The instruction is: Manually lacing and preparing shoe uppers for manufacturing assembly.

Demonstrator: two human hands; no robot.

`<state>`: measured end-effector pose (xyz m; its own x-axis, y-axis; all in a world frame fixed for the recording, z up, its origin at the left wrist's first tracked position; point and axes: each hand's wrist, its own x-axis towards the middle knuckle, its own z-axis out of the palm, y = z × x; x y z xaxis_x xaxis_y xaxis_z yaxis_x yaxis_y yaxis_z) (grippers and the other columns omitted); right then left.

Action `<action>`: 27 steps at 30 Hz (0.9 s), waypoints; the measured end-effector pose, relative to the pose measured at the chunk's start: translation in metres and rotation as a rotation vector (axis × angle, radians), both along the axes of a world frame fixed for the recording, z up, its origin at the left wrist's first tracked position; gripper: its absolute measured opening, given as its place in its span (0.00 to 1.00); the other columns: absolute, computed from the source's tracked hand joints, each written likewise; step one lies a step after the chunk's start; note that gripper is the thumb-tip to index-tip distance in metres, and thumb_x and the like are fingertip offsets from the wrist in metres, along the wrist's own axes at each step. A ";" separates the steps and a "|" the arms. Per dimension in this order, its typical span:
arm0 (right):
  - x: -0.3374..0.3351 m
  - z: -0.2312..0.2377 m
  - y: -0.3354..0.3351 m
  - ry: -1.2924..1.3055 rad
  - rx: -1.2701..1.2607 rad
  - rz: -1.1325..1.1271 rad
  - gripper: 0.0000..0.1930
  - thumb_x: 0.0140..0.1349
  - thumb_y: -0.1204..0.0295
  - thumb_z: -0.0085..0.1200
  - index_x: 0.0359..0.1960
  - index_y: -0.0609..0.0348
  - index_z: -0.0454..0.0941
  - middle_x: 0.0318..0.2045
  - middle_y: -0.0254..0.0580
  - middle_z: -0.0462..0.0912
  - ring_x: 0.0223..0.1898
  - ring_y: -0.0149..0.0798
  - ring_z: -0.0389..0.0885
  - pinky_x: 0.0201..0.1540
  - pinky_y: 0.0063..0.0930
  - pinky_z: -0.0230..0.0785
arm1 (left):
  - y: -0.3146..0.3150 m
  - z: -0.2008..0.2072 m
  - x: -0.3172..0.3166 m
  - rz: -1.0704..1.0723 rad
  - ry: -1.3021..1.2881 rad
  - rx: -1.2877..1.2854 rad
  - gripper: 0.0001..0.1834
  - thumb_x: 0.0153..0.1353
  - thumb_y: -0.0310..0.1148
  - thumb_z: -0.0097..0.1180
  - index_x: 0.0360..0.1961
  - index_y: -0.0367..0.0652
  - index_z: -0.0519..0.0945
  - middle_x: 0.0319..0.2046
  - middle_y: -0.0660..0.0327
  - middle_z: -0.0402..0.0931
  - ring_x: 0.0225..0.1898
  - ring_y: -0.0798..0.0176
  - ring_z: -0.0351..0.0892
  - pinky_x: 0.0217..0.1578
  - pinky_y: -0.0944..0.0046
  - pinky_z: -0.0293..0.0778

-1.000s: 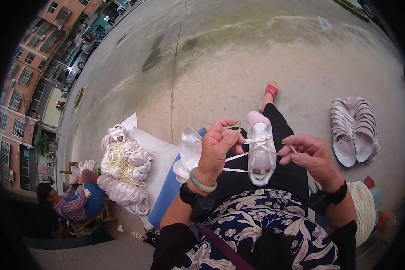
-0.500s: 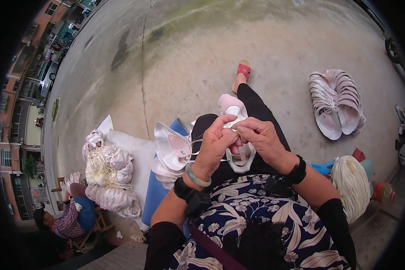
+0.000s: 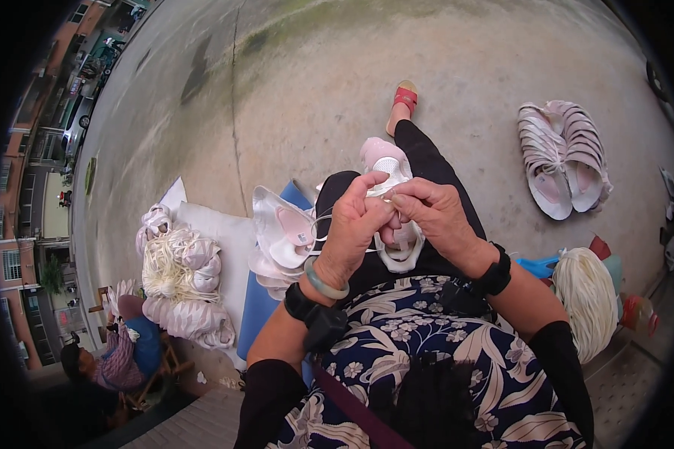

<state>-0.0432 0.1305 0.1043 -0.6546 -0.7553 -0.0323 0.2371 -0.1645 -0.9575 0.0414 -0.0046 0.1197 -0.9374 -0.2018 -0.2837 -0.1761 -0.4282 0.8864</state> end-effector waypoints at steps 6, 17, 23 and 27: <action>-0.002 0.005 0.000 0.380 0.016 -0.107 0.05 0.58 0.76 0.51 0.31 0.66 0.76 0.24 0.36 0.75 0.26 0.27 0.72 0.29 0.22 0.65 | -0.002 0.003 -0.003 -0.061 0.051 -1.065 0.32 0.48 0.25 0.57 0.55 0.36 0.61 0.38 0.59 0.74 0.29 0.72 0.74 0.28 0.75 0.70; -0.085 0.066 0.072 -0.141 -0.364 -0.255 0.07 0.67 0.70 0.39 0.38 0.60 0.67 0.24 0.33 0.68 0.22 0.24 0.66 0.29 0.20 0.63 | 0.022 -0.018 -0.006 -0.561 0.123 -0.376 0.11 0.61 0.26 0.45 0.44 0.38 0.72 0.25 0.65 0.72 0.27 0.74 0.68 0.30 0.72 0.68; -0.170 0.035 0.143 -0.133 -0.270 -0.538 0.05 0.67 0.72 0.39 0.36 0.59 0.65 0.18 0.28 0.61 0.14 0.20 0.54 0.16 0.14 0.49 | 0.010 -0.053 0.003 -0.536 0.263 -0.720 0.08 0.62 0.30 0.46 0.34 0.37 0.75 0.19 0.61 0.68 0.22 0.70 0.67 0.26 0.70 0.66; -0.174 -0.035 0.131 -0.125 0.266 -0.583 0.06 0.64 0.68 0.44 0.32 0.55 0.68 0.15 0.24 0.62 0.12 0.19 0.54 0.11 0.13 0.46 | 0.009 -0.072 -0.001 -0.636 0.240 -0.721 0.10 0.63 0.32 0.44 0.31 0.38 0.75 0.16 0.64 0.65 0.20 0.71 0.64 0.24 0.70 0.65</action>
